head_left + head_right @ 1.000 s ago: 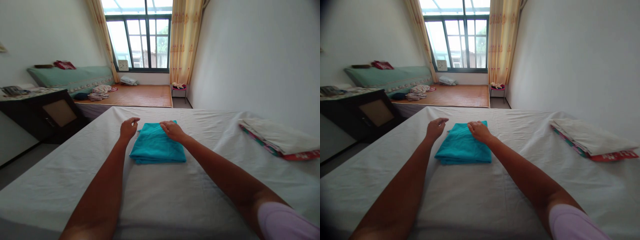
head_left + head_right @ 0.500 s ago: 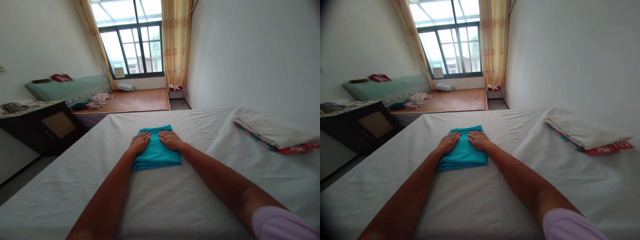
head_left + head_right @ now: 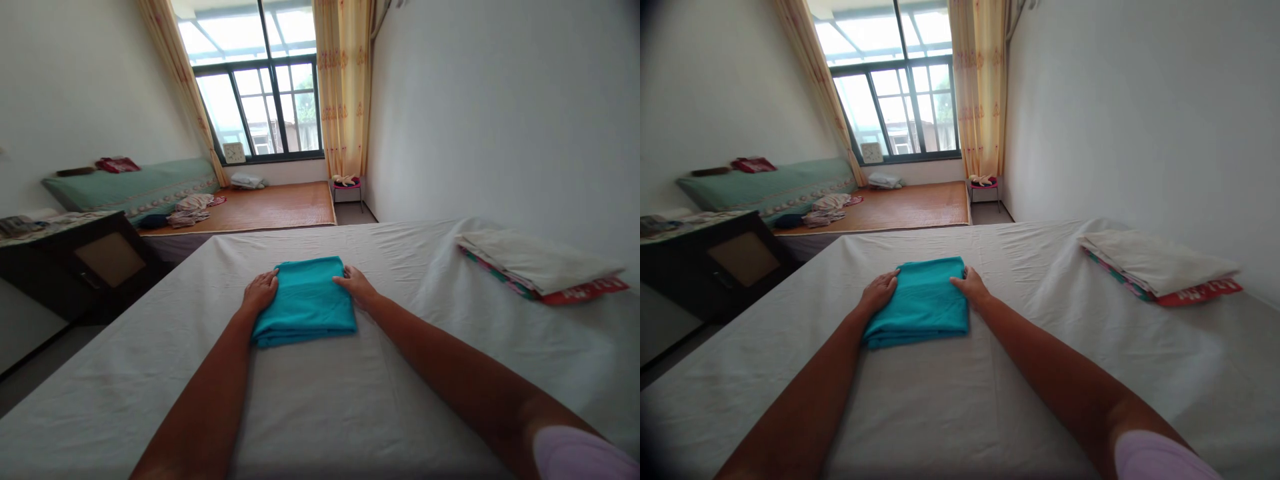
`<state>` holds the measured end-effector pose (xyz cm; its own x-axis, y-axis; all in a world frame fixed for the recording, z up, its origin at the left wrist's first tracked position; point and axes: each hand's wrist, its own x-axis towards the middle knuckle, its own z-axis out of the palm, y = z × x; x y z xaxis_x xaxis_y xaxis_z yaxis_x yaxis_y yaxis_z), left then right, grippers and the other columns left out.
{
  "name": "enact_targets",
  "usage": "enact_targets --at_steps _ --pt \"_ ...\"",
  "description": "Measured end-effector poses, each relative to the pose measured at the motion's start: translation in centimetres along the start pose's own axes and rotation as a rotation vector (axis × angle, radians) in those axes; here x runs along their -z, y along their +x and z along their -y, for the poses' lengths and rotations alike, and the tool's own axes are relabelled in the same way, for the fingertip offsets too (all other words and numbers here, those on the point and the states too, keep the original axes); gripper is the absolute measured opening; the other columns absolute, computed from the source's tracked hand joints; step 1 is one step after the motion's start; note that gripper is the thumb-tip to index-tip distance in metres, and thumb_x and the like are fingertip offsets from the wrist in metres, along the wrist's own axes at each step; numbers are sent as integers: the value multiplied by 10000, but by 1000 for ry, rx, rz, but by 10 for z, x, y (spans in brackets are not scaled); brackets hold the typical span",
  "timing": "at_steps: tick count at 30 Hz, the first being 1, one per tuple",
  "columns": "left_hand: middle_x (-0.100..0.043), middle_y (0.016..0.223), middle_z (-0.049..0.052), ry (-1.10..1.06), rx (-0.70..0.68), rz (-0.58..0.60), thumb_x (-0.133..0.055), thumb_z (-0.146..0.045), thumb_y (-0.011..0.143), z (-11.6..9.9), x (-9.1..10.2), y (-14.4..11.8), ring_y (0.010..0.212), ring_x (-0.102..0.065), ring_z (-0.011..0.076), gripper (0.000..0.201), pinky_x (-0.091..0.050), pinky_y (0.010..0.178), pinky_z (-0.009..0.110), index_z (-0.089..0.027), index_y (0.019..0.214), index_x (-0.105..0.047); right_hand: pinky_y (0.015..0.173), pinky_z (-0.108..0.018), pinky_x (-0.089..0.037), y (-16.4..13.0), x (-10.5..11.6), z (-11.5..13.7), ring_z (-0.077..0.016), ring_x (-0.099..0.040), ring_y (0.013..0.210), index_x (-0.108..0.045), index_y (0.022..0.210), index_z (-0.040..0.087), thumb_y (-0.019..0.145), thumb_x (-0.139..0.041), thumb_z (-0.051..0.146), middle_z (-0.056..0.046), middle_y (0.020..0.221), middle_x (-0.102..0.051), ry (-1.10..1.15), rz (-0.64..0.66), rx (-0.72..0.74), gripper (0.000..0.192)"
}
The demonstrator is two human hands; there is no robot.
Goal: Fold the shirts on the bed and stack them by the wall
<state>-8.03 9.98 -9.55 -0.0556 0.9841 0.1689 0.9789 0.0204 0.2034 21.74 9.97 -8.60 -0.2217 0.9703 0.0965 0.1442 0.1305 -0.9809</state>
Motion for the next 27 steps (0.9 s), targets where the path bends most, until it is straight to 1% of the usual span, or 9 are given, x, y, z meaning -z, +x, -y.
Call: enact_targets --at_steps 3,5,8,11,13,16,21,24,27 --pt "-488 1476 43 -2 5 8 -238 -371 976 -1 0 0 1372 -420 213 548 -280 1159 375 -221 1458 -451 913 -437 -542 -27 -6 11 -286 -654 1069 -608 1087 170 652 -783 374 -110 1145 -703 419 97 -111 511" --pt "-487 1477 41 -1 8 10 -242 -370 976 -2 0 1 1371 -421 212 545 -284 1158 374 -223 1459 -449 874 -462 -558 -47 -14 16 -299 -678 1009 -619 1084 177 593 -830 371 -107 1073 -725 549 150 -196 569" --pt "-492 1473 43 7 8 15 -249 -359 973 -2 1 2 1367 -427 212 543 -298 1152 370 -211 1454 -456 756 -455 -582 -68 -30 18 -295 -696 912 -606 1140 193 603 -820 367 -95 1024 -731 614 191 -295 604" --pt "-513 1455 55 0 -1 12 -241 -375 970 2 3 4 1354 -447 225 555 -327 1137 379 -192 1433 -485 651 -382 -568 -66 -39 16 -242 -683 782 -593 1121 197 576 -776 268 -51 914 -725 627 112 -299 579" --pt "-536 1433 59 -29 -9 1 -216 -400 970 9 2 7 1333 -475 228 574 -361 1115 372 -183 1413 -509 588 -316 -532 -56 -31 16 -189 -638 675 -599 1045 188 548 -705 190 -11 796 -698 612 14 -245 508" --pt "-564 1403 78 -45 -28 3 -211 -409 959 22 -3 13 1314 -497 226 590 -398 1088 353 -150 1350 -569 508 -243 -450 -41 4 24 -129 -538 567 -605 927 184 551 -612 167 33 663 -631 579 -89 -133 377" --pt "-514 1452 71 77 -91 6 -338 -409 903 39 -15 23 1329 -477 256 546 -397 1086 392 -181 1343 -567 500 -234 -416 -32 94 36 -124 -502 548 -605 893 196 572 -580 174 60 591 -566 605 -218 -65 323" --pt "-508 1458 65 125 -100 19 -310 -421 898 43 -19 27 1328 -480 236 563 -377 1096 376 -197 1361 -537 490 -237 -408 -30 145 40 -121 -474 516 -608 863 190 564 -571 146 66 547 -532 590 -288 -68 304" --pt "-521 1448 44 162 -103 5 -253 -454 884 48 -21 30 1316 -495 199 585 -370 1096 330 -233 1354 -522 519 -241 -440 -27 202 54 -124 -495 529 -624 880 189 581 -578 134 60 566 -558 560 -300 43 307"
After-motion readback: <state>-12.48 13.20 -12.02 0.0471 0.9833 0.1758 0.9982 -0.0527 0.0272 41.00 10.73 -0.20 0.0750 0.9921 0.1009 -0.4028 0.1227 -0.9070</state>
